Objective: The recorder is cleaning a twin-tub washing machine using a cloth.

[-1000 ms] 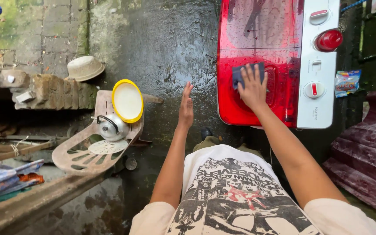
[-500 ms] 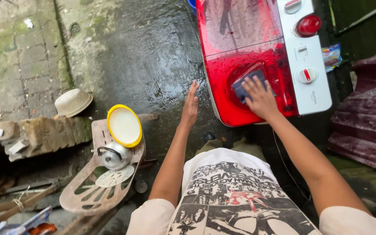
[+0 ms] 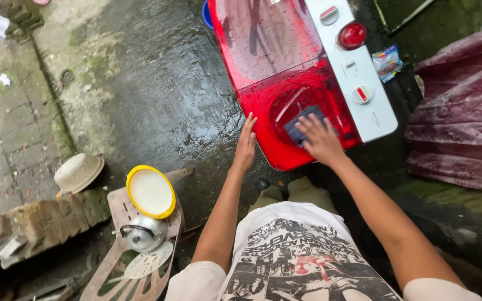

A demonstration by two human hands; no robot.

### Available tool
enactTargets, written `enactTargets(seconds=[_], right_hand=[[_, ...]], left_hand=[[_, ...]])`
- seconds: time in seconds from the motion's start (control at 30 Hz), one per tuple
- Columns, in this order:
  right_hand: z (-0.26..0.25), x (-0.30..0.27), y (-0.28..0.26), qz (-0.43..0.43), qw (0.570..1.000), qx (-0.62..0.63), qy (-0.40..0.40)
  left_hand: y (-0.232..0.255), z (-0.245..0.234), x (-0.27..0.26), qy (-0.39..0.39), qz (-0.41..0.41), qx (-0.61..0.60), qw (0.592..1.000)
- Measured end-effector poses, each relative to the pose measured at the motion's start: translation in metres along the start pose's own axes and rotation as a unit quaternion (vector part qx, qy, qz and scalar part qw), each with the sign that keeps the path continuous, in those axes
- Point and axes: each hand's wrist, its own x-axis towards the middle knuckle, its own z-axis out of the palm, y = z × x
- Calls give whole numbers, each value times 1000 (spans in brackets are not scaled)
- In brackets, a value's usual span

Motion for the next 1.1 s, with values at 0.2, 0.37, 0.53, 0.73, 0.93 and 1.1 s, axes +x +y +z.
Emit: enactTargets(seconds=[0.2,0.37,0.53,0.73,0.93,1.1], right_hand=[[24,6,32,247,961,45,116],[6,3,-1,162,977,57,125],[-21,6,28,87,993,59,52],[-20,72,55,97,989,53,97],[-15,182,100,86,991,32,100],[-20,230,107,87,990,12,114]], left_hand=[[11,22,33,-28,7,2,1000],[-3,50,76,-47,12,36,998],[-41,71,122,-46,43,104,993],[-45,74,168,-19,47,201,978],[-32,79,179,-7,43,316,948],[-35,81,177,6,26,292,956]])
